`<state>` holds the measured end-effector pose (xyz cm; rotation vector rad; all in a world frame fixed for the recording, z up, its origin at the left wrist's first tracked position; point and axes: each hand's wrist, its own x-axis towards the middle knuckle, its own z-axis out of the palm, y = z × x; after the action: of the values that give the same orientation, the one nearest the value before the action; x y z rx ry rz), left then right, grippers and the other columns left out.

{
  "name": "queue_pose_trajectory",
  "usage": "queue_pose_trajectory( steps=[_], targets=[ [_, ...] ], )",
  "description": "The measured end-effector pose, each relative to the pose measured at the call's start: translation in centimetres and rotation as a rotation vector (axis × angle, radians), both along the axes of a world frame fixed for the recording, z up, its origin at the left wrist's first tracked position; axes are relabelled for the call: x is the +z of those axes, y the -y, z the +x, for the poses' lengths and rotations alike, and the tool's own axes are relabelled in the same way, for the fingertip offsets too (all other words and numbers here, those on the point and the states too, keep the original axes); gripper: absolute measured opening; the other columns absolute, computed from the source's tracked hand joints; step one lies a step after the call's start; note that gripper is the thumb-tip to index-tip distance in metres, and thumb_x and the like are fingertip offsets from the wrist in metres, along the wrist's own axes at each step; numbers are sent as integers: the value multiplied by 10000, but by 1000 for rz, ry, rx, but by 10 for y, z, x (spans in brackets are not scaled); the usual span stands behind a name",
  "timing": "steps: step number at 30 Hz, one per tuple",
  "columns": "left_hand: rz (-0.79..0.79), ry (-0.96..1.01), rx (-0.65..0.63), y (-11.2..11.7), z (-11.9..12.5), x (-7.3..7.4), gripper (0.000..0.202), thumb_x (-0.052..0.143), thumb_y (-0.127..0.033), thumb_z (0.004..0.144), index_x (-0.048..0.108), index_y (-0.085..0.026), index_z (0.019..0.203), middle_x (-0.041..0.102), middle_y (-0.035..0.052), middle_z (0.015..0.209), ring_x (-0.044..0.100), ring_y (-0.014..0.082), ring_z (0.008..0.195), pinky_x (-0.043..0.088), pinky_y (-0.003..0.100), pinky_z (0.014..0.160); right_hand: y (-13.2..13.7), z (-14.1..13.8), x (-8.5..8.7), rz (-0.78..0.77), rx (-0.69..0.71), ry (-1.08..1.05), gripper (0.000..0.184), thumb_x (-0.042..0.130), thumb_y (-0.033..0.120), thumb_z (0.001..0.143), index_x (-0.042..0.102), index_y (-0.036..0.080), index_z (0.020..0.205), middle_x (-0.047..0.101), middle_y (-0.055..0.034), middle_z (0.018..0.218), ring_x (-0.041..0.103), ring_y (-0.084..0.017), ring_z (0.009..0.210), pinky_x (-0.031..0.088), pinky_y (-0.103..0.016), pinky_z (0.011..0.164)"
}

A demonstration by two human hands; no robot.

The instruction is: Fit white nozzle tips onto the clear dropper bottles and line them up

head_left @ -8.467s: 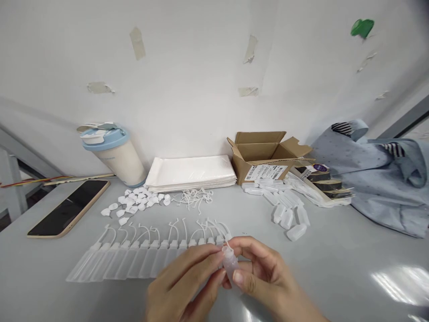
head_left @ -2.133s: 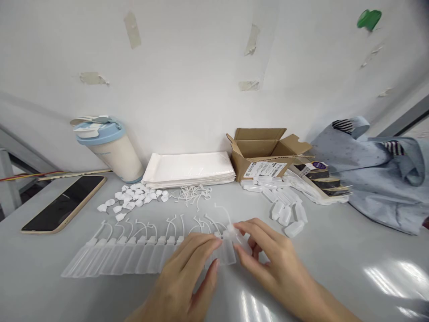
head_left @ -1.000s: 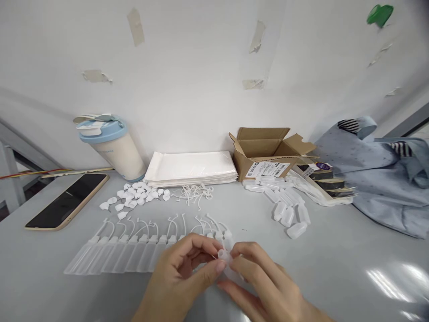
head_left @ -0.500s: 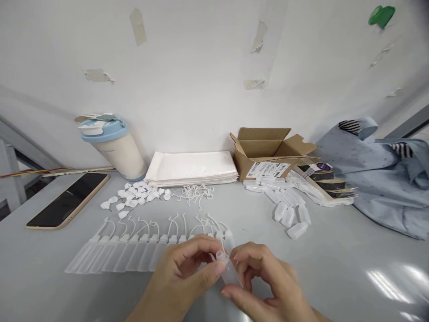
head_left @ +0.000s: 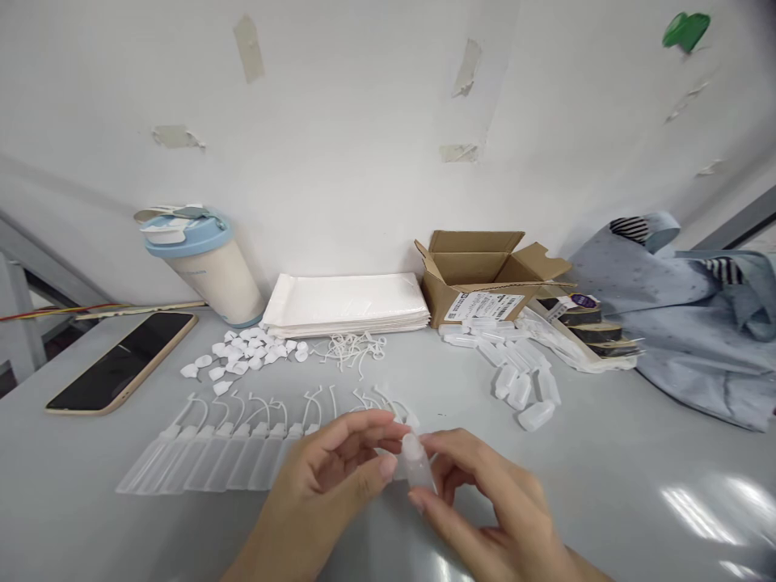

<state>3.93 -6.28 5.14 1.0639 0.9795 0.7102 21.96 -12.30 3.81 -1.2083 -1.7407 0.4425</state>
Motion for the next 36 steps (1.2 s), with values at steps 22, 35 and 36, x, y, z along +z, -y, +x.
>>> queue_pose_trajectory(
  steps=[22, 35, 36],
  targets=[
    [92, -120, 171, -2, -1, 8, 285, 655, -429, 804, 707, -239, 1010, 722, 27, 843, 599, 169, 769, 506, 246, 712, -28, 25, 4, -658, -180, 212, 186, 502, 236, 861, 585, 169, 1013, 655, -15, 712, 583, -150, 525, 461, -266, 513],
    [89, -104, 181, -3, 0, 10, 256, 641, -432, 807, 702, -218, 933, 688, 24, 785, 589, 173, 736, 481, 258, 675, -27, 22, 5, -714, -139, 232, 148, 501, 208, 864, 600, 171, 969, 666, -24, 749, 613, -162, 555, 471, -275, 527],
    [93, -108, 180, -3, 0, 10, 256, 636, -430, 808, 701, -213, 927, 685, 27, 783, 587, 174, 733, 479, 261, 673, -27, 23, 5, -716, -137, 229, 144, 498, 206, 867, 597, 172, 966, 664, -22, 741, 606, -158, 546, 468, -272, 519]
  ],
)
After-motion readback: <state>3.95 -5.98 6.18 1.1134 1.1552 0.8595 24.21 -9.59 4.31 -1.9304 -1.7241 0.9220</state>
